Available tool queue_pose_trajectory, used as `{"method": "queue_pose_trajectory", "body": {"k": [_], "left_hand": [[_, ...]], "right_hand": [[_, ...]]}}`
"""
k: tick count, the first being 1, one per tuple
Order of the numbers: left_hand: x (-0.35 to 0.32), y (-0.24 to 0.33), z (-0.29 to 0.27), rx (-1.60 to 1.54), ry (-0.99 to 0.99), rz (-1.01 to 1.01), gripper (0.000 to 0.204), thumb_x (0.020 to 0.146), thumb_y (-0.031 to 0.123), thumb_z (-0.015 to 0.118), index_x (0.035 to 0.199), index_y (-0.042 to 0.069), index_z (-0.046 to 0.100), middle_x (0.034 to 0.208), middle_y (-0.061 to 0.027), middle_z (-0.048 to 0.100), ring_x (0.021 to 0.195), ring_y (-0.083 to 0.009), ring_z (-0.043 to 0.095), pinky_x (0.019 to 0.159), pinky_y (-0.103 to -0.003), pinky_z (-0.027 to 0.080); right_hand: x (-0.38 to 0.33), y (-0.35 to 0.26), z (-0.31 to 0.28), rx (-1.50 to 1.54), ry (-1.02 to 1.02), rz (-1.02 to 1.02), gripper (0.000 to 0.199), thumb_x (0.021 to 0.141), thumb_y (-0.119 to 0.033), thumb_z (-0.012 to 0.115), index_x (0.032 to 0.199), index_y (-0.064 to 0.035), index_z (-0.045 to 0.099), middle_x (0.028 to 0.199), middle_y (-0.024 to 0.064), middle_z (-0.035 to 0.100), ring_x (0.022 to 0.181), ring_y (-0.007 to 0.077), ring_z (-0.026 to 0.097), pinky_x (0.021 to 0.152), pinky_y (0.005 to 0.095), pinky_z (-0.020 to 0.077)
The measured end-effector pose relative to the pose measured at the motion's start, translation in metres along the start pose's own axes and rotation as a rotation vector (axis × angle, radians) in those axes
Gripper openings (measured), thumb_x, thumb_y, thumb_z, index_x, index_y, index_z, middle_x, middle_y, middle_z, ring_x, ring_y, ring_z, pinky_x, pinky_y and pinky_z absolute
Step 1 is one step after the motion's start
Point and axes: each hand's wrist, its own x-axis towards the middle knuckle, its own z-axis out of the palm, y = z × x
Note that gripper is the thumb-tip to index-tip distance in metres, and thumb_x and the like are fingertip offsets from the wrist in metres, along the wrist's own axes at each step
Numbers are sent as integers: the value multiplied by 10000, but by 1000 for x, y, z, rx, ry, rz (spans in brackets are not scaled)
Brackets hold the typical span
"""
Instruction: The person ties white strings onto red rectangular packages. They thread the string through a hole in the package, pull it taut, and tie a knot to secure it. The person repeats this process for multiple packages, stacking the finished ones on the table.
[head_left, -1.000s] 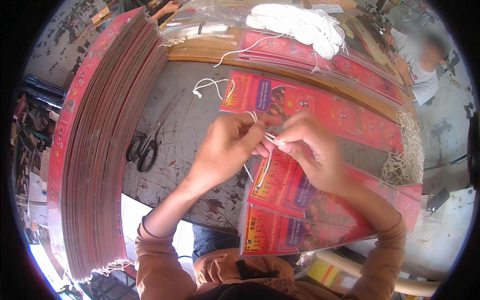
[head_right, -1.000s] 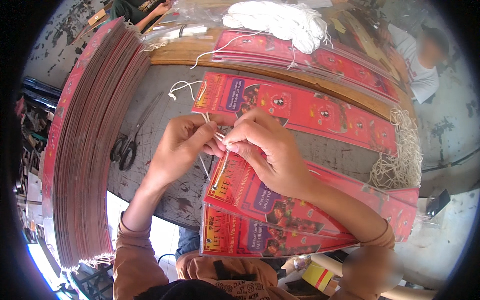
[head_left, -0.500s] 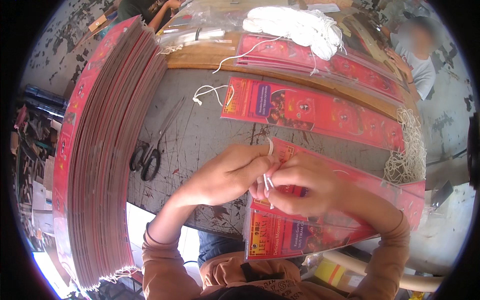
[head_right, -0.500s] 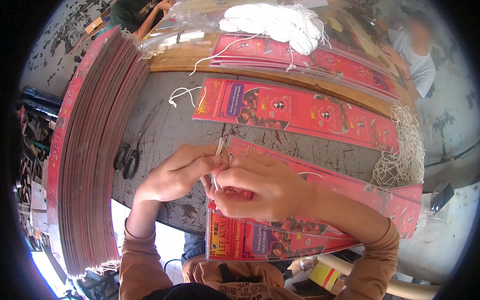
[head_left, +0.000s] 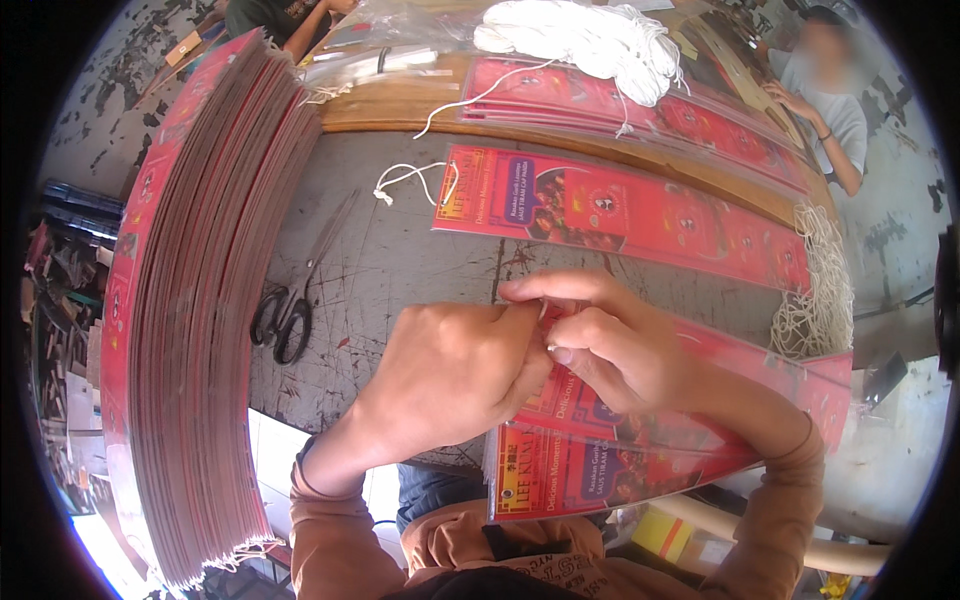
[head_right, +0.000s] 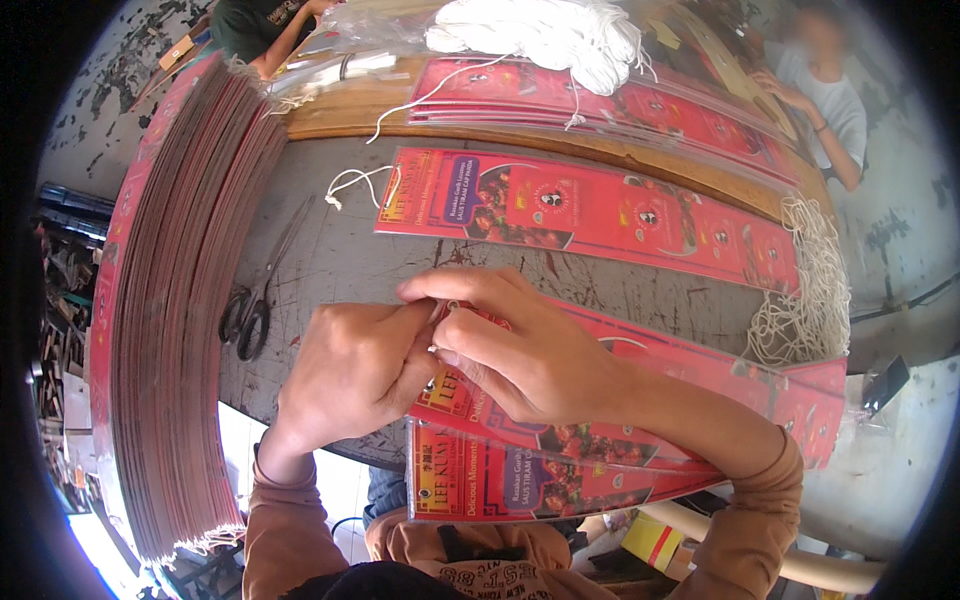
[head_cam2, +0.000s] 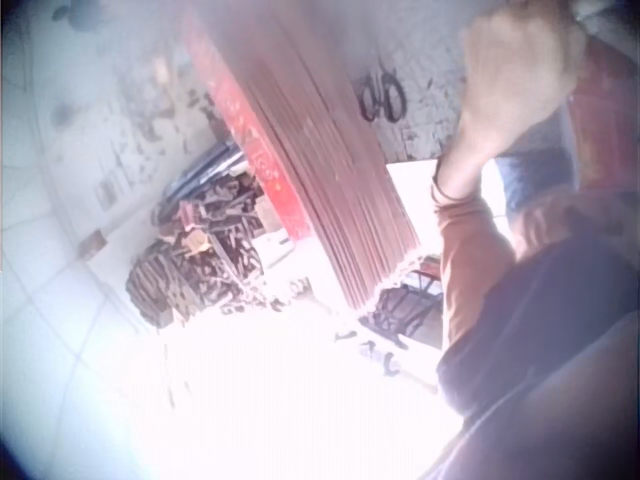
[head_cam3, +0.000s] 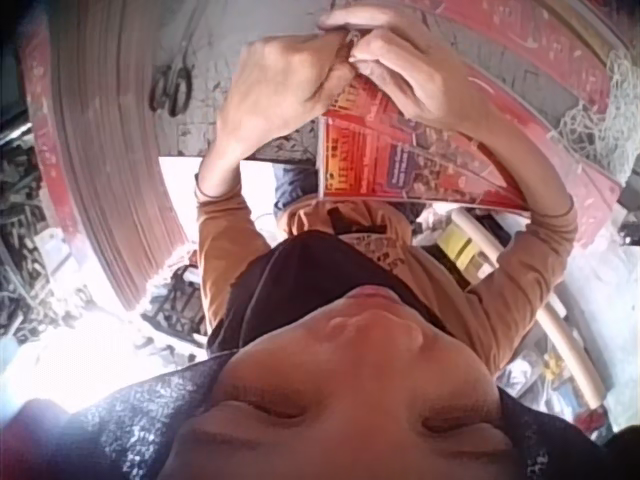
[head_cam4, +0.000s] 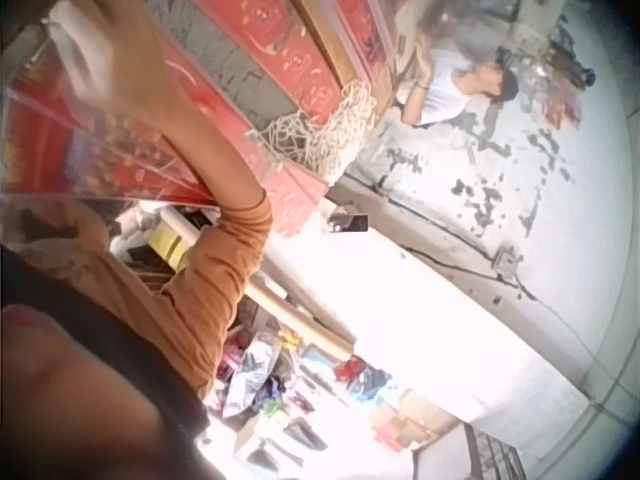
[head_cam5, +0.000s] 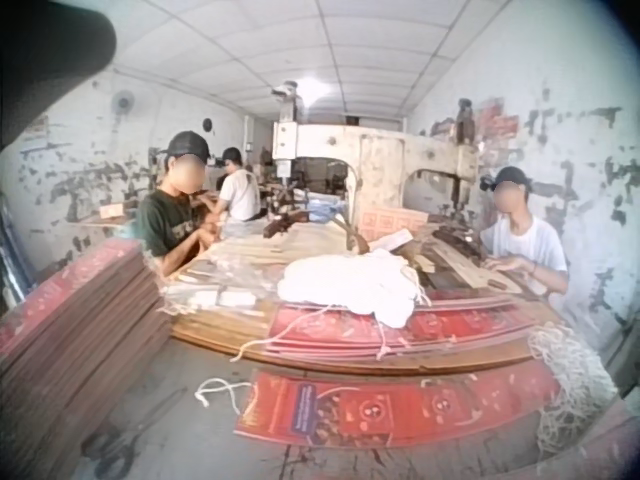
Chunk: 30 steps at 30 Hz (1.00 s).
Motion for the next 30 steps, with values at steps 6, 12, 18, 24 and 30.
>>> {"method": "queue_pose_trajectory", "body": {"k": [6, 12, 18, 24, 30], "left_hand": [[5, 2, 10, 173, 287, 29, 115, 799, 97, 641, 777, 36, 546, 620, -72, 527, 494, -249, 558, 453, -355, 476], [7, 2, 5, -190, 336, -50, 73, 818, 29, 638, 878, -13, 632, 735, -121, 611, 621, -225, 632, 560, -304, 499], [7, -3, 15, -156, 447, 5, 172, 765, 26, 692, 929, 6, 646, 825, -104, 627, 640, -224, 628, 580, -327, 503], [13, 0, 17, -94, 548, 44, 203, 784, 32, 665, 981, -17, 648, 936, -145, 599, 849, -239, 629, 775, -338, 485], [13, -6, 23, -17, 530, 148, 312, 695, 34, 770, 981, 10, 647, 987, -117, 574, 892, -233, 610, 775, -341, 478]], "right_hand": [[4, -3, -3, 118, 110, 173, 75, 867, -9, 606, 857, -13, 531, 1018, 125, 585, 895, 229, 595, 771, 326, 477], [-1, 6, -2, 480, 246, 356, 54, 945, -56, 535, 920, -17, 507, 950, 92, 597, 869, 129, 573, 764, 277, 462], [1, 6, 0, 561, 275, 370, 58, 958, -58, 519, 946, -6, 496, 977, 89, 590, 895, 103, 565, 791, 262, 473], [-3, 9, -1, 523, 291, 372, 62, 957, -56, 529, 972, -1, 505, 946, 65, 565, 898, 83, 556, 796, 246, 467], [-3, 9, 1, 529, 301, 368, 79, 957, -65, 535, 984, 6, 513, 932, 43, 552, 890, 71, 544, 786, 242, 459]]}}
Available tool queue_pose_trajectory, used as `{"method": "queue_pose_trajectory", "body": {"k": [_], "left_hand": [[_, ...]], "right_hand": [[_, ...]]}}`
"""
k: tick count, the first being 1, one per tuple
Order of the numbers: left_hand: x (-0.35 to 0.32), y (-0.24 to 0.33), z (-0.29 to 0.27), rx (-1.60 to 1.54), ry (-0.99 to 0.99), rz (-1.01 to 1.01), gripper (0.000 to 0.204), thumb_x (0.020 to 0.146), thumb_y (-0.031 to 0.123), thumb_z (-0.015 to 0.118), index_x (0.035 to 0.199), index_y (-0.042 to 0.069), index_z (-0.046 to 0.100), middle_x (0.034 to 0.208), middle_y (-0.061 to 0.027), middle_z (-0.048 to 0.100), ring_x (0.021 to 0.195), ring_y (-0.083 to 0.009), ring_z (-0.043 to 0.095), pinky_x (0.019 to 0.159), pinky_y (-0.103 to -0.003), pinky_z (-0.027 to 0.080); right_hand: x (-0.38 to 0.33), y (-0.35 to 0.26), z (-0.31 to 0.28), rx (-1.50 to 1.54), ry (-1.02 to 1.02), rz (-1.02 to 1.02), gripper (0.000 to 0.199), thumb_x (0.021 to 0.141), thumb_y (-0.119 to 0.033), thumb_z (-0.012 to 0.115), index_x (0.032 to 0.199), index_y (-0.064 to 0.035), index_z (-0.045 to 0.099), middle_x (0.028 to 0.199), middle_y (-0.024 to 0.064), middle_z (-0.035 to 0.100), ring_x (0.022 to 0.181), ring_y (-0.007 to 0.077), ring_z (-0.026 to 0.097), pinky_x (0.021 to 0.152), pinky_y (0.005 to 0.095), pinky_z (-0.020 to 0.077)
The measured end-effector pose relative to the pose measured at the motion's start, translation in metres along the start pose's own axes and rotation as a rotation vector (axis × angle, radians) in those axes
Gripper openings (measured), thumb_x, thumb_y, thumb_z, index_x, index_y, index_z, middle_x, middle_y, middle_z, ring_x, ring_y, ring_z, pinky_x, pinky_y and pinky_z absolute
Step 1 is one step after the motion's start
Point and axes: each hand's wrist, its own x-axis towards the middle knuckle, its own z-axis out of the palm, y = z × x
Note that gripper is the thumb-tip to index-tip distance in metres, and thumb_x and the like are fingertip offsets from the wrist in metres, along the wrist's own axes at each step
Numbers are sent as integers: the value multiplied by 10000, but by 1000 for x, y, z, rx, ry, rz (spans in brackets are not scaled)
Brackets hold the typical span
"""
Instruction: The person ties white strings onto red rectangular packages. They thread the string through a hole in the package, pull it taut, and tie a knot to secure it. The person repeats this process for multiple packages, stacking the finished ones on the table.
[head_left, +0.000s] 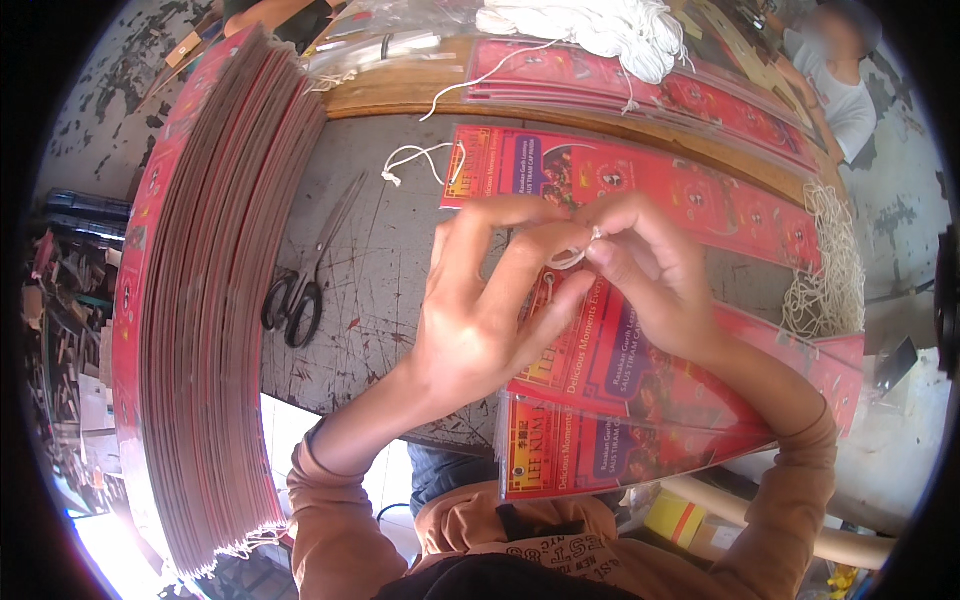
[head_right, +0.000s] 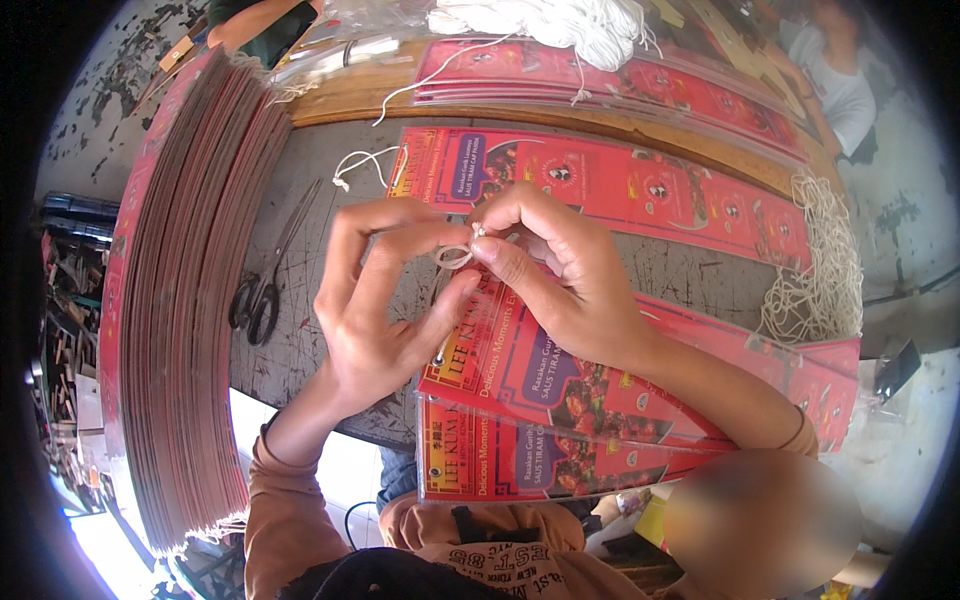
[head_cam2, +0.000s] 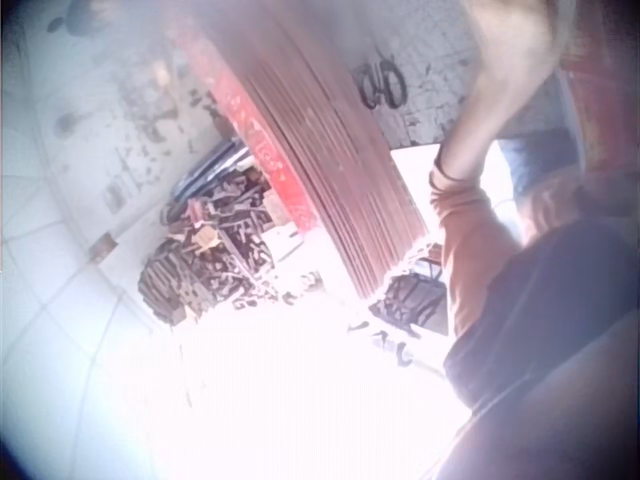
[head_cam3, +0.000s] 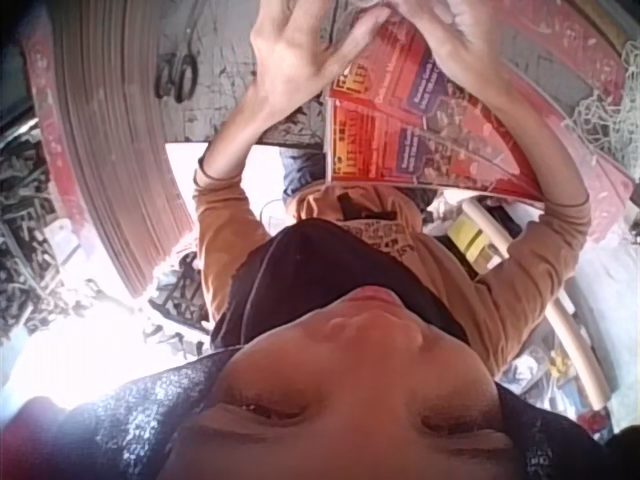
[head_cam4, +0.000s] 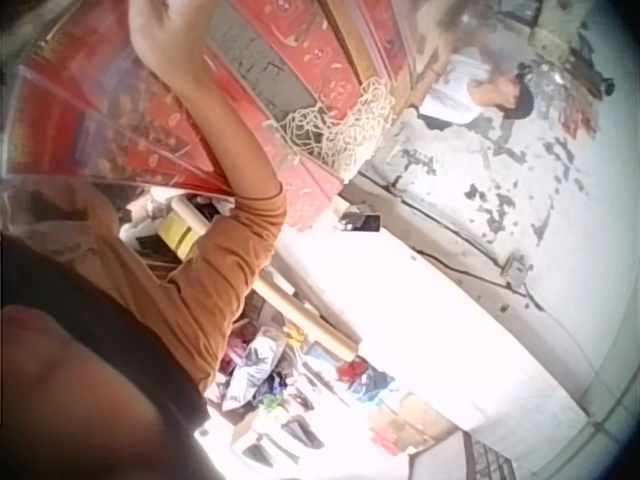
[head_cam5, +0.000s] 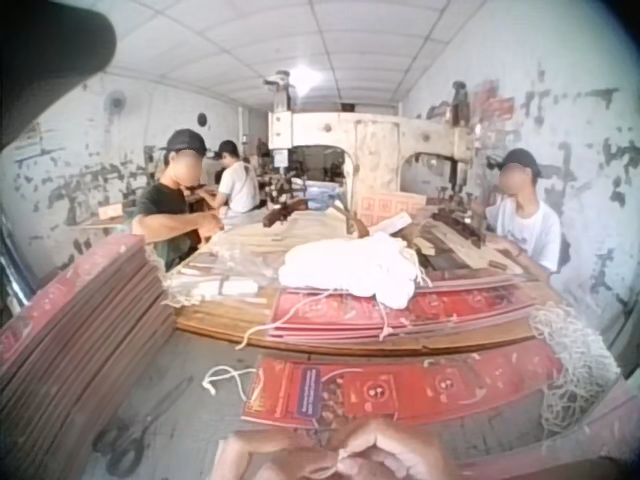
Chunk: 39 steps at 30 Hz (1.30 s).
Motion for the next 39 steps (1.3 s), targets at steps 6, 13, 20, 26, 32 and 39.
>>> {"method": "queue_pose_trajectory", "body": {"k": [6, 13, 20, 26, 32, 39], "left_hand": [[1, -2, 1, 61, -34, 2, 270, 675, 13, 790, 906, 45, 654, 918, -64, 658, 849, -214, 621, 737, -325, 474], [1, 3, -2, 75, -50, -99, 245, 667, 27, 793, 871, 73, 667, 980, -77, 615, 872, -226, 610, 762, -339, 459], [1, 4, -2, 103, -78, -106, 206, 687, 48, 768, 862, 84, 664, 1001, -71, 604, 904, -233, 582, 771, -346, 457], [0, 5, -3, 110, -91, -112, 208, 685, 47, 761, 861, 89, 657, 1002, -69, 605, 911, -235, 574, 774, -343, 452], [1, 4, -3, 105, -98, -103, 206, 686, 47, 755, 861, 89, 654, 1006, -69, 604, 915, -237, 570, 780, -343, 447], [1, 3, -3, 128, -104, -63, 212, 682, 49, 758, 862, 82, 651, 1018, -78, 592, 892, -226, 575, 732, -329, 458]], "right_hand": [[0, -5, 0, -26, 1, 37, 91, 948, -73, 555, 971, 10, 528, 940, 49, 556, 888, 80, 545, 778, 248, 464], [0, -4, -2, -19, -13, 33, 90, 940, -64, 563, 952, 22, 539, 929, 60, 564, 880, 94, 554, 777, 257, 472], [1, -3, -2, 4, -18, 21, 78, 934, -52, 567, 946, 23, 549, 928, 64, 571, 878, 104, 563, 771, 264, 485], [1, -3, -2, -8, -12, 29, 79, 934, -51, 567, 949, 26, 553, 933, 64, 572, 882, 102, 564, 773, 260, 488], [2, -3, -4, -6, -28, 31, 81, 936, -53, 566, 957, 24, 552, 936, 60, 571, 878, 92, 563, 759, 251, 484], [1, -3, -2, -4, -7, 36, 72, 939, -49, 560, 963, 18, 552, 928, 53, 561, 884, 86, 549, 765, 250, 469]]}}
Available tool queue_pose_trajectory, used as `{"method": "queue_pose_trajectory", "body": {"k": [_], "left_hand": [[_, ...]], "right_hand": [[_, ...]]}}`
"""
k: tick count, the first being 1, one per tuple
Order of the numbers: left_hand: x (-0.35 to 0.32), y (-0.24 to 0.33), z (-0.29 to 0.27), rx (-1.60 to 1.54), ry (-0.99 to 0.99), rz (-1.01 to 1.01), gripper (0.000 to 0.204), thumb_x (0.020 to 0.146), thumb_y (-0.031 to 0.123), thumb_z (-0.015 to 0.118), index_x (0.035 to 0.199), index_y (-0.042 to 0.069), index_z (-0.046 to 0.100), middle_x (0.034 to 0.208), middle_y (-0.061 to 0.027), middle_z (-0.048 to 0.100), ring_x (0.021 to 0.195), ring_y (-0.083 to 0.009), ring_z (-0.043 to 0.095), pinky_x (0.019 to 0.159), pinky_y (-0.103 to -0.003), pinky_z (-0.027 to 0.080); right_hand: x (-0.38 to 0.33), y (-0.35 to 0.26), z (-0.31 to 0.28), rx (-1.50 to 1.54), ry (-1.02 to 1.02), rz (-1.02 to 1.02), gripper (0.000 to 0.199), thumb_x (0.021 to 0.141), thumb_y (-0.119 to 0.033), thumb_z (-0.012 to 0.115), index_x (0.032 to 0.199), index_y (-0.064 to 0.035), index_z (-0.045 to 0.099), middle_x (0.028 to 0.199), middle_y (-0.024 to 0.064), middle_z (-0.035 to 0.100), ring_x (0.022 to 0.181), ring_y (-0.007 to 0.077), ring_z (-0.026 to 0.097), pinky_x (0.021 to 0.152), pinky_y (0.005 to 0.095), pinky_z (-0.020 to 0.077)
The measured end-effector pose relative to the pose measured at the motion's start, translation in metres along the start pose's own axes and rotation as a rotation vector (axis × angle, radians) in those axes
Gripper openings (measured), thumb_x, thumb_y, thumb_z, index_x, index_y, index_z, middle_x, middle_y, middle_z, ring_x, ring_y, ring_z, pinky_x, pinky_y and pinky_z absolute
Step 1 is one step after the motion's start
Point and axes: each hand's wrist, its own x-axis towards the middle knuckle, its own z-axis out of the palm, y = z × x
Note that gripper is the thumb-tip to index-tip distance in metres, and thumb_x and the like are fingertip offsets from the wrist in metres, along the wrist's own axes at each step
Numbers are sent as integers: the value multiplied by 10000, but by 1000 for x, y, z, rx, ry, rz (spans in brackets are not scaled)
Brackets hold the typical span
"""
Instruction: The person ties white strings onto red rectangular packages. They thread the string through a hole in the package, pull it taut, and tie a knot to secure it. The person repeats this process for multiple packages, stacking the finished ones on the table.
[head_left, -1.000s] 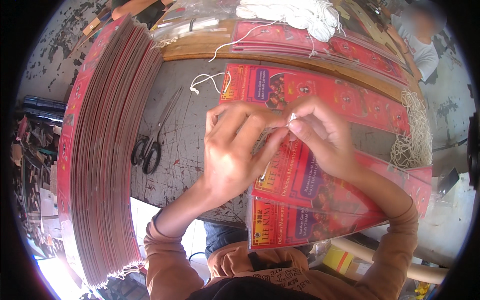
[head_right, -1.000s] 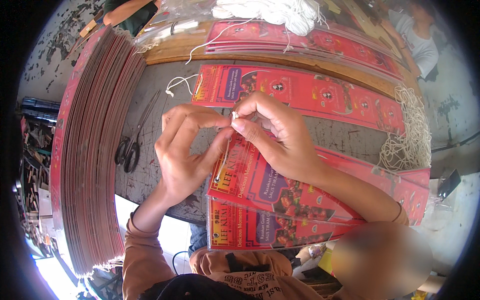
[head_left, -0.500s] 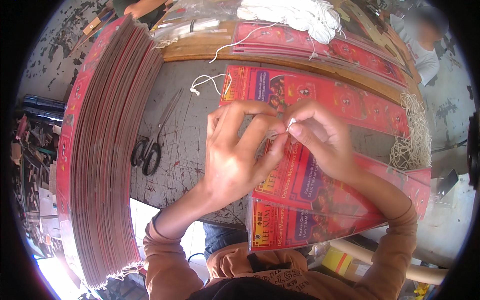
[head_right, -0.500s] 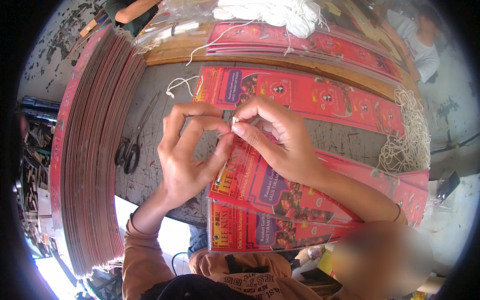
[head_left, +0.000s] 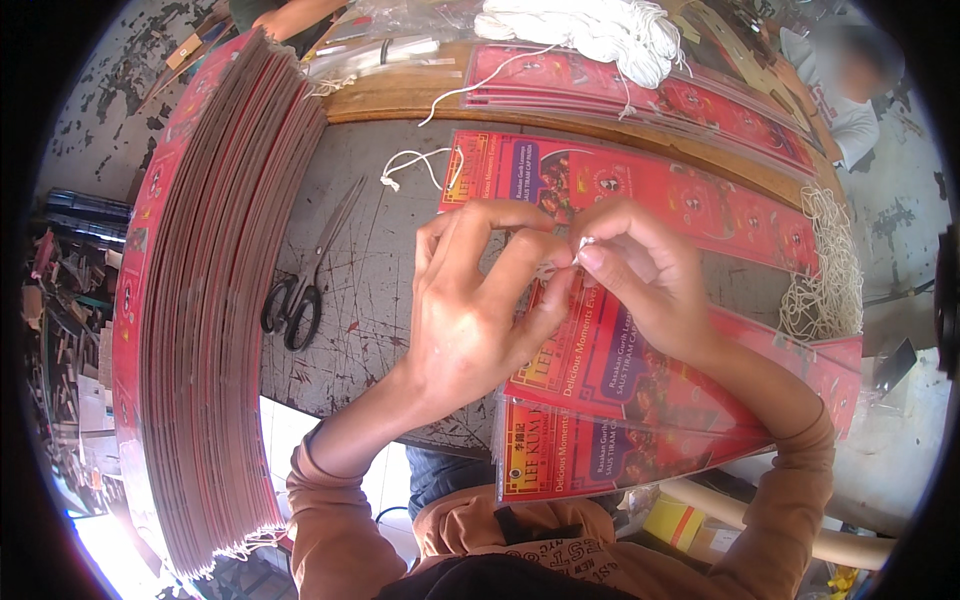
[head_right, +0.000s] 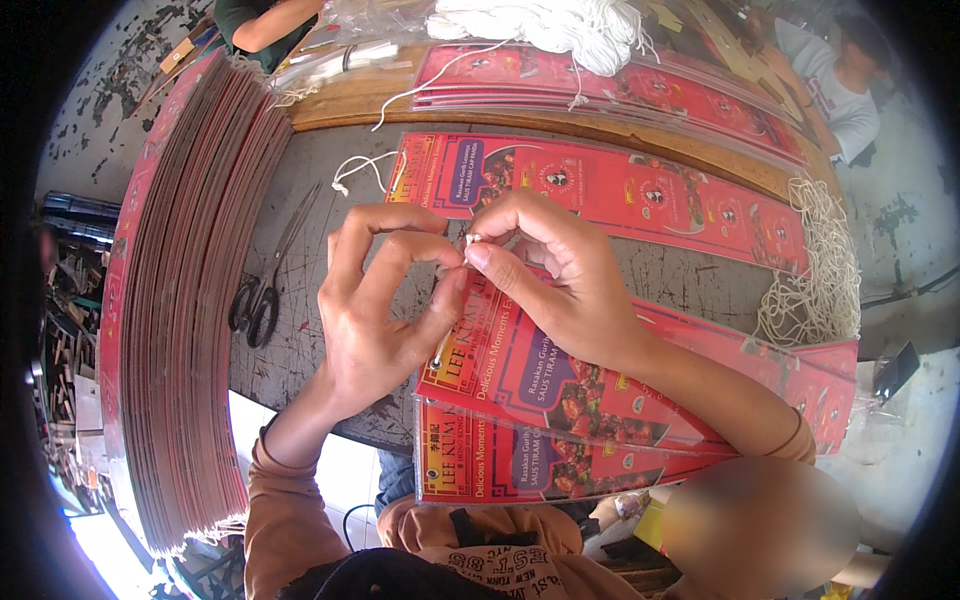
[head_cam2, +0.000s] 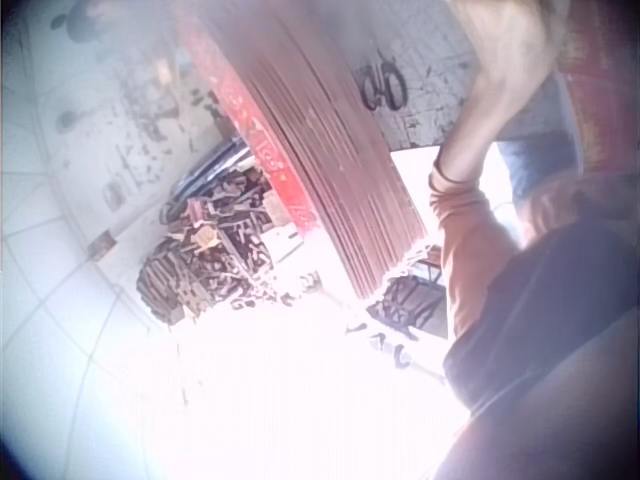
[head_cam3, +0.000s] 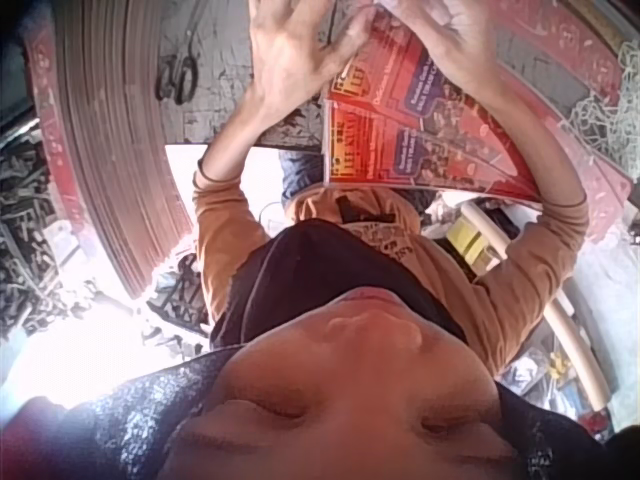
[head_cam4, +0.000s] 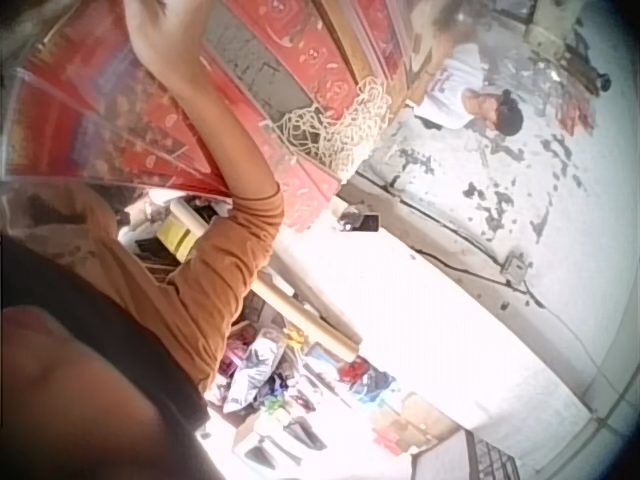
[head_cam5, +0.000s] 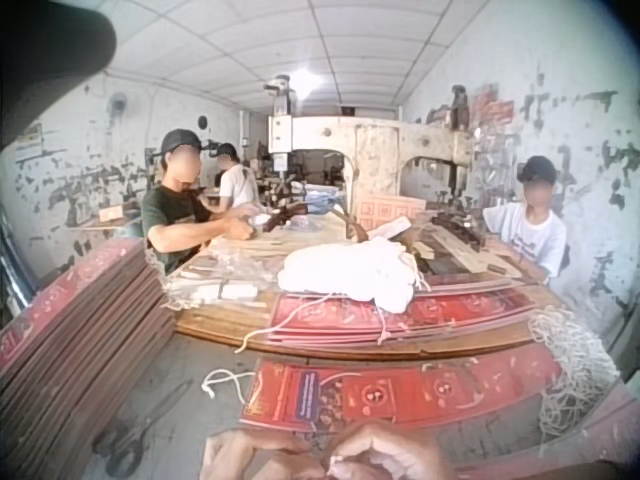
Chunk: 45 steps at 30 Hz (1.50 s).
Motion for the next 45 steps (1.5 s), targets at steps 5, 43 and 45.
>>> {"method": "queue_pose_trajectory", "body": {"k": [5, 43, 45], "left_hand": [[0, 1, -6, -442, -183, -165, 117, 827, 143, 677, 890, 46, 656, 841, -99, 603, 670, -157, 592, 576, -272, 456], [1, -4, -14, -553, -360, -346, 87, 918, 11, 514, 972, -43, 555, 710, -80, 640, 615, -156, 640, 584, -283, 506], [0, -5, -11, -479, -328, -290, 98, 902, 1, 540, 990, -37, 563, 769, -104, 655, 645, -173, 655, 604, -292, 520]], "right_hand": [[0, 3, -2, -178, 136, -168, 43, 910, -3, 571, 952, 3, 565, 957, 66, 554, 891, 101, 541, 749, 253, 450], [-2, -4, 6, -139, 3, -27, 53, 967, -43, 493, 985, 7, 500, 915, 54, 551, 841, 77, 548, 739, 246, 467], [-2, -4, 4, -115, -7, 28, 74, 975, -62, 495, 995, 10, 495, 918, 39, 548, 846, 61, 538, 744, 239, 464]]}}
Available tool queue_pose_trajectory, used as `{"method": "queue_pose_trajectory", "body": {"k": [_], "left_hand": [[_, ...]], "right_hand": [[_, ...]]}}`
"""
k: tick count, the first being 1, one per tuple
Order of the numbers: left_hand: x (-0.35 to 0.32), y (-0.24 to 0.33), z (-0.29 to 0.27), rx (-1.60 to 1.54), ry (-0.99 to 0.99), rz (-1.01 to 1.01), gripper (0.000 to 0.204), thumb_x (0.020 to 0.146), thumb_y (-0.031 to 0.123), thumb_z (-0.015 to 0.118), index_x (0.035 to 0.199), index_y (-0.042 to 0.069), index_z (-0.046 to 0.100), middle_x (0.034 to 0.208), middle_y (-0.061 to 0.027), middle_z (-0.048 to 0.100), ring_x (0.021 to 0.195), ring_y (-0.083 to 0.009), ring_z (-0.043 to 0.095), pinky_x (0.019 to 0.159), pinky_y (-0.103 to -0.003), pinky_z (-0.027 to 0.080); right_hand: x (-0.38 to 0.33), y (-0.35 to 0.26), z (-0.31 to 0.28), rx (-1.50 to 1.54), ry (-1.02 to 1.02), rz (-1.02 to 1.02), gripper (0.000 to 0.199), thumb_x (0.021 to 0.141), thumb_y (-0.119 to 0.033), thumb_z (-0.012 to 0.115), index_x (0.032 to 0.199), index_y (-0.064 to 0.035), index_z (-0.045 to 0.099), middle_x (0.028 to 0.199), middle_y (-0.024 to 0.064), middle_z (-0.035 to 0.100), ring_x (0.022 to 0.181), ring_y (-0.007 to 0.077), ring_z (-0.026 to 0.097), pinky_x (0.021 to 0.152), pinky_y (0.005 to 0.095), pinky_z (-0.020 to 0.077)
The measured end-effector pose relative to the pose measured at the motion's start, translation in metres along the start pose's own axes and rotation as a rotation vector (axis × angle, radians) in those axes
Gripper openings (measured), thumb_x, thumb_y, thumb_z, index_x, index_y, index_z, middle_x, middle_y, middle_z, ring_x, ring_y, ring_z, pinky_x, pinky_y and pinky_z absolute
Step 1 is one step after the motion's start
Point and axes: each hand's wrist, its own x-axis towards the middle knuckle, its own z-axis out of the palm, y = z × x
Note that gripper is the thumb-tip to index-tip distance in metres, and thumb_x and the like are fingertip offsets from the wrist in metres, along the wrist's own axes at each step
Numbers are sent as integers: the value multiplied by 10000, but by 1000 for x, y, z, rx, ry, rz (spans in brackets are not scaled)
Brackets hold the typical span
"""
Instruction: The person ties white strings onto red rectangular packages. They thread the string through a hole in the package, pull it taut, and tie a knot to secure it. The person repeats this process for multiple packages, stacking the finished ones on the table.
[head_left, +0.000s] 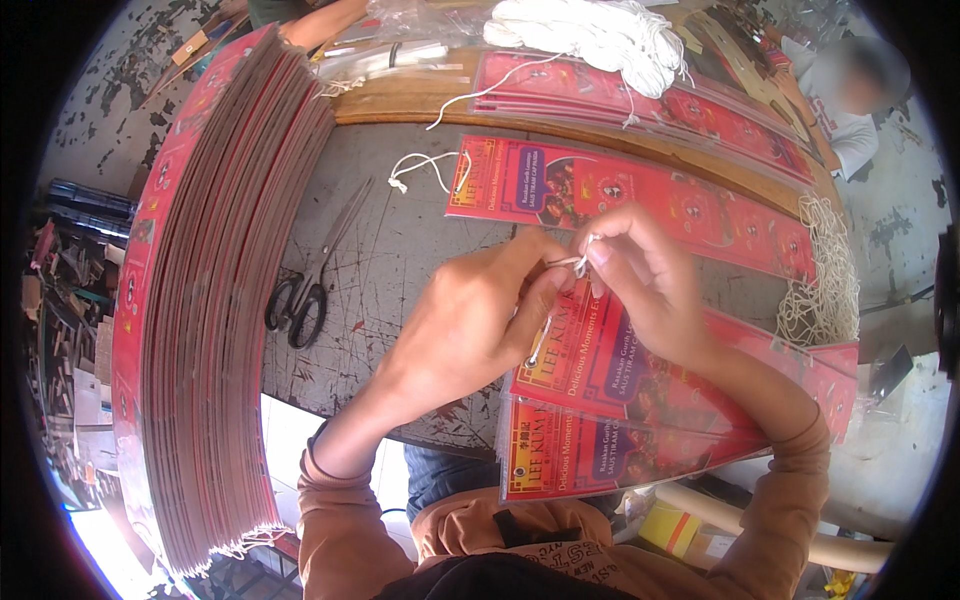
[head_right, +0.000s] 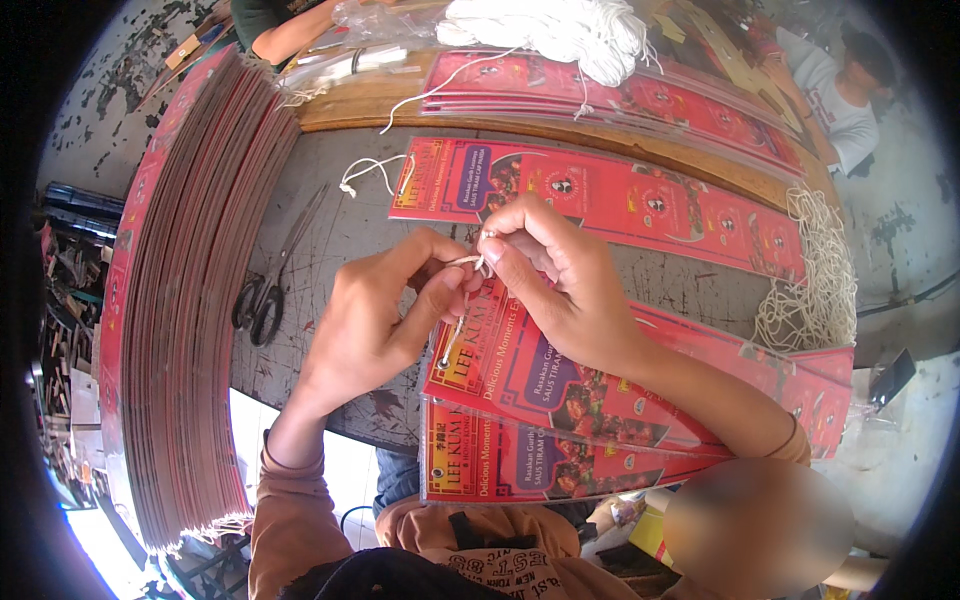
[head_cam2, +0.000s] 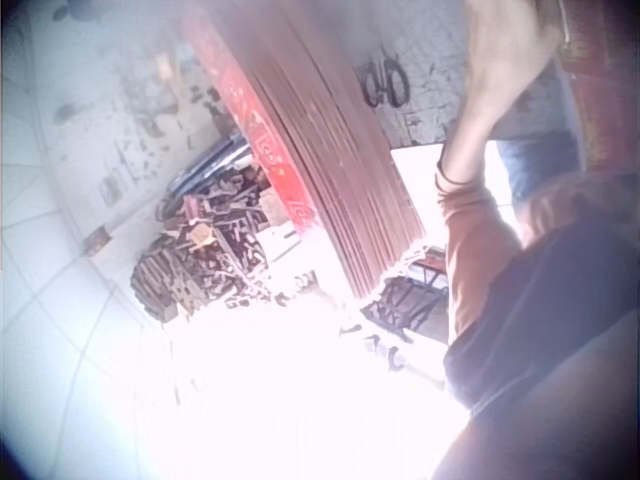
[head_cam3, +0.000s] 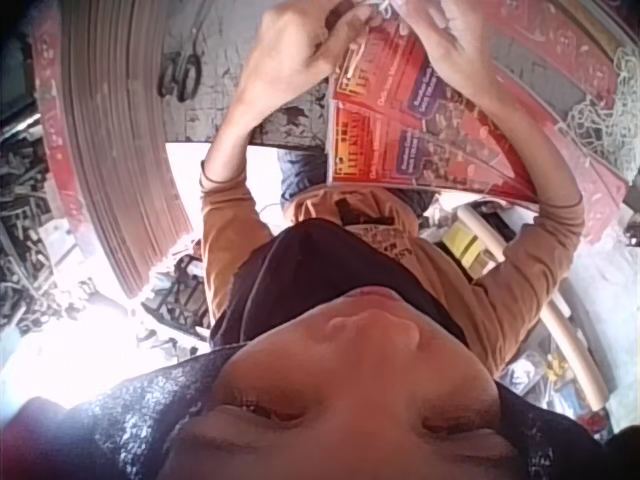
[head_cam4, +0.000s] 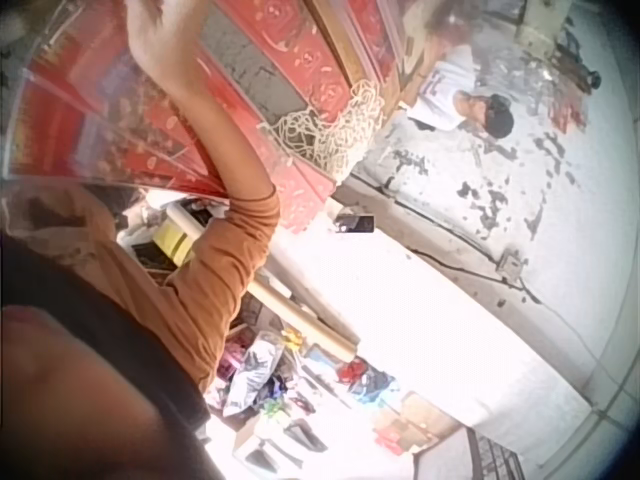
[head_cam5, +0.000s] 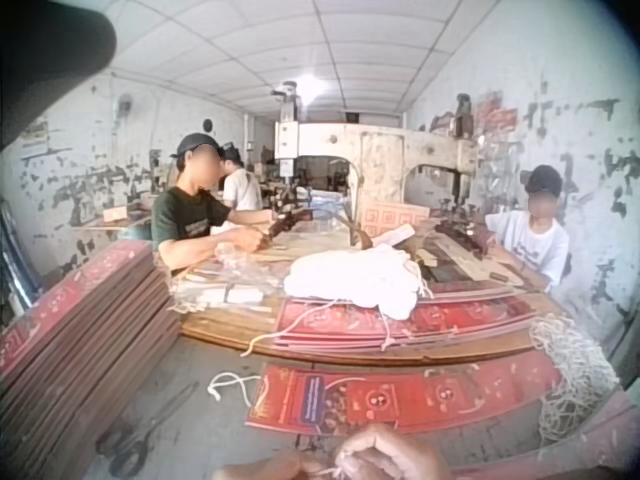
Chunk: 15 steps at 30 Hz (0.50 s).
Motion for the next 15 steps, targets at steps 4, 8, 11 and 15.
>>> {"method": "queue_pose_trajectory", "body": {"k": [4, 8, 11, 15], "left_hand": [[1, -2, 5, 257, 81, 225, 143, 854, -12, 598, 995, 9, 602, 804, -105, 630, 670, -245, 651, 598, -327, 516], [2, -3, 2, 332, 76, 241, 168, 826, -17, 620, 983, 42, 627, 797, -94, 587, 664, -286, 624, 581, -354, 494], [4, -5, 4, 242, 101, 230, 154, 829, -13, 620, 975, 39, 624, 827, -99, 578, 688, -292, 615, 604, -367, 490], [5, -7, 6, 128, 57, 170, 139, 835, -13, 616, 970, 18, 608, 896, -123, 573, 781, -294, 613, 664, -376, 491]], "right_hand": [[2, 1, -2, 100, -9, 26, 66, 964, -49, 514, 993, 8, 498, 929, 35, 540, 866, 64, 543, 742, 234, 459], [3, 3, -3, 208, 10, 50, 60, 953, -29, 525, 997, 5, 502, 946, 32, 533, 897, 70, 543, 753, 232, 456], [3, 3, -1, 168, 24, 29, 71, 935, -14, 545, 993, 3, 509, 947, 47, 546, 876, 81, 560, 735, 238, 464], [-3, 3, -1, -215, 52, -21, 87, 900, 3, 580, 972, 6, 531, 941, 91, 586, 794, 110, 599, 673, 252, 484]]}}
